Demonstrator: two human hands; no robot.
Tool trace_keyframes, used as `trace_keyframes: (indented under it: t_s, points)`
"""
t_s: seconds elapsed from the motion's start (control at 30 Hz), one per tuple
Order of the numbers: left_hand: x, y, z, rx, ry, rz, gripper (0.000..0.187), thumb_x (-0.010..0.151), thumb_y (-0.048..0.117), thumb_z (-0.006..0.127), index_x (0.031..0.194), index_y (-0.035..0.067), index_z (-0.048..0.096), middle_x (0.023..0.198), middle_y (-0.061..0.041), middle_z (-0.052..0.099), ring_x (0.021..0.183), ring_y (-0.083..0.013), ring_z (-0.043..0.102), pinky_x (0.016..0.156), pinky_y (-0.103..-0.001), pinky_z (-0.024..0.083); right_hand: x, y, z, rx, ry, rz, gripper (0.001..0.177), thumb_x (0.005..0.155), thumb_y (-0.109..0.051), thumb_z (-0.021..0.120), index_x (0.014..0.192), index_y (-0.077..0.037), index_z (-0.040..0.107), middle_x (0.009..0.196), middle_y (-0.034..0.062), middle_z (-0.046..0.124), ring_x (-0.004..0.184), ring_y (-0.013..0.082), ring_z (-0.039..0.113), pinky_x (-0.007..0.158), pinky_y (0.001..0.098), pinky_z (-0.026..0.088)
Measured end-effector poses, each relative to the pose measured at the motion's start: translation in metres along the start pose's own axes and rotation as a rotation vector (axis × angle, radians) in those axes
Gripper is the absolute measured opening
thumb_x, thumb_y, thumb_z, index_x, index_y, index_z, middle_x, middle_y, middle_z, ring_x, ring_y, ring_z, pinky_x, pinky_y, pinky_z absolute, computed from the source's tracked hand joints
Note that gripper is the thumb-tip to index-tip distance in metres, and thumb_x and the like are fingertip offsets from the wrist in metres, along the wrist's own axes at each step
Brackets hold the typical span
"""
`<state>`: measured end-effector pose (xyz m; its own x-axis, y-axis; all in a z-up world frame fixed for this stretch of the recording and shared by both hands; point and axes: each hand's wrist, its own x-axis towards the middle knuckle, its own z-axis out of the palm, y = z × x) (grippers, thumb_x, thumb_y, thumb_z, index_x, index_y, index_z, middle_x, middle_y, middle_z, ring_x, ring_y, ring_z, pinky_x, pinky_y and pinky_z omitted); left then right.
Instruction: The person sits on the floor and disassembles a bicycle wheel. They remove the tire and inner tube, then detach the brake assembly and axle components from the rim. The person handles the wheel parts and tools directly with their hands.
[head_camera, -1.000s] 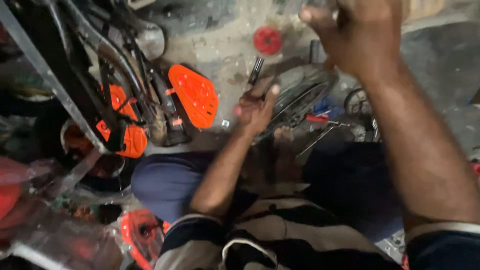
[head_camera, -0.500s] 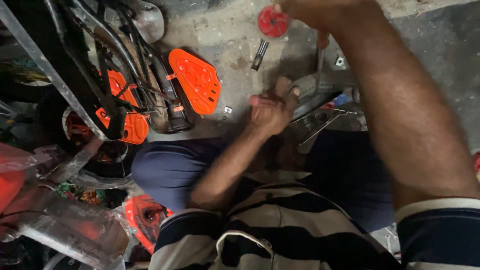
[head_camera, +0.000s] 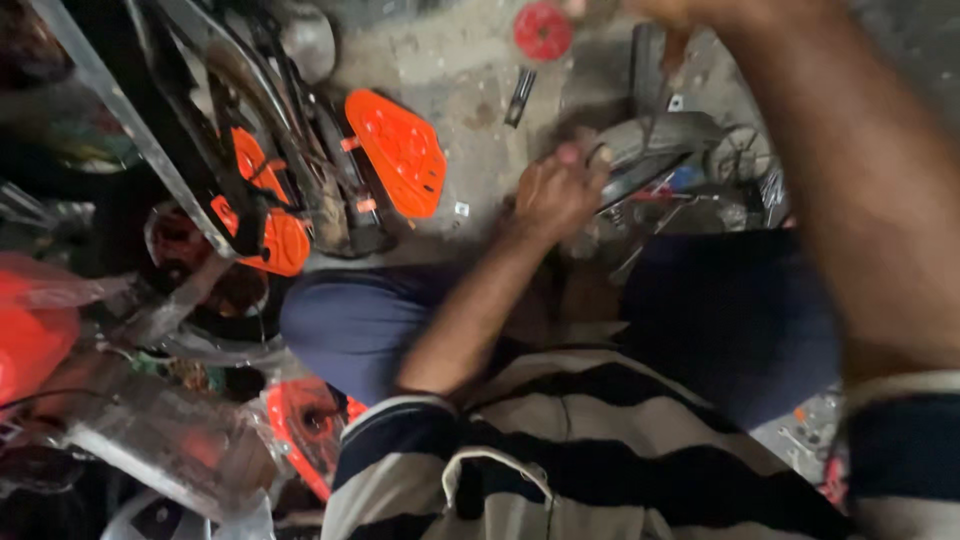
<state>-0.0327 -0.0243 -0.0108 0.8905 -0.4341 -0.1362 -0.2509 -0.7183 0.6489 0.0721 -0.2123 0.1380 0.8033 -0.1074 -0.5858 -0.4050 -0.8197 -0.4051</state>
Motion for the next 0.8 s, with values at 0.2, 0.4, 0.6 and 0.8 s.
trace_keyframes:
  t_s: [0.2,0.4,0.6,0.8]
  points:
    - [0.015,-0.01,0.003,0.038,-0.01,0.112,0.046,0.1,0.049,0.05,0.09,0.011,0.076,0.083,-0.02,0.073,0.084,-0.0422,0.071,0.081,-0.053,0.056,-0.117,0.023,-0.013,-0.74,-0.046,-0.208,0.054,0.084,-0.042,0.074,0.13,-0.016,0.07,0.101,0.0171,0.077,0.091,0.0336,0.074,0.08,0.0478,0.058]
    - [0.015,-0.007,-0.013,-0.093,0.14,0.179,0.041,0.099,0.044,0.055,0.126,0.012,0.058,0.108,-0.022,0.071,0.096,-0.0435,0.068,0.082,-0.052,0.055,-0.199,0.061,-0.002,-0.944,-0.152,-0.012,0.023,0.096,-0.022,0.06,0.112,-0.018,0.076,0.1,0.0081,0.079,0.091,0.0236,0.078,0.078,0.04,0.062]
    - [0.02,-0.017,0.002,0.001,0.038,0.162,0.049,0.093,0.047,0.067,0.123,0.009,0.056,0.105,-0.026,0.07,0.096,-0.0469,0.066,0.082,-0.055,0.051,-0.201,0.101,0.047,-0.084,0.514,-0.352,0.055,0.08,-0.02,0.077,0.131,-0.004,0.062,0.114,0.02,0.067,0.098,0.0415,0.065,0.078,0.0525,0.052]
    - [0.034,-0.056,0.013,0.073,-0.011,0.315,0.064,0.084,0.041,0.073,0.137,0.011,0.052,0.117,-0.024,0.069,0.107,-0.0454,0.067,0.088,-0.052,0.053,-0.102,0.053,0.204,0.333,0.635,-0.703,0.051,0.08,-0.033,0.08,0.124,-0.013,0.064,0.115,0.0115,0.066,0.093,0.0298,0.069,0.08,0.0438,0.055]
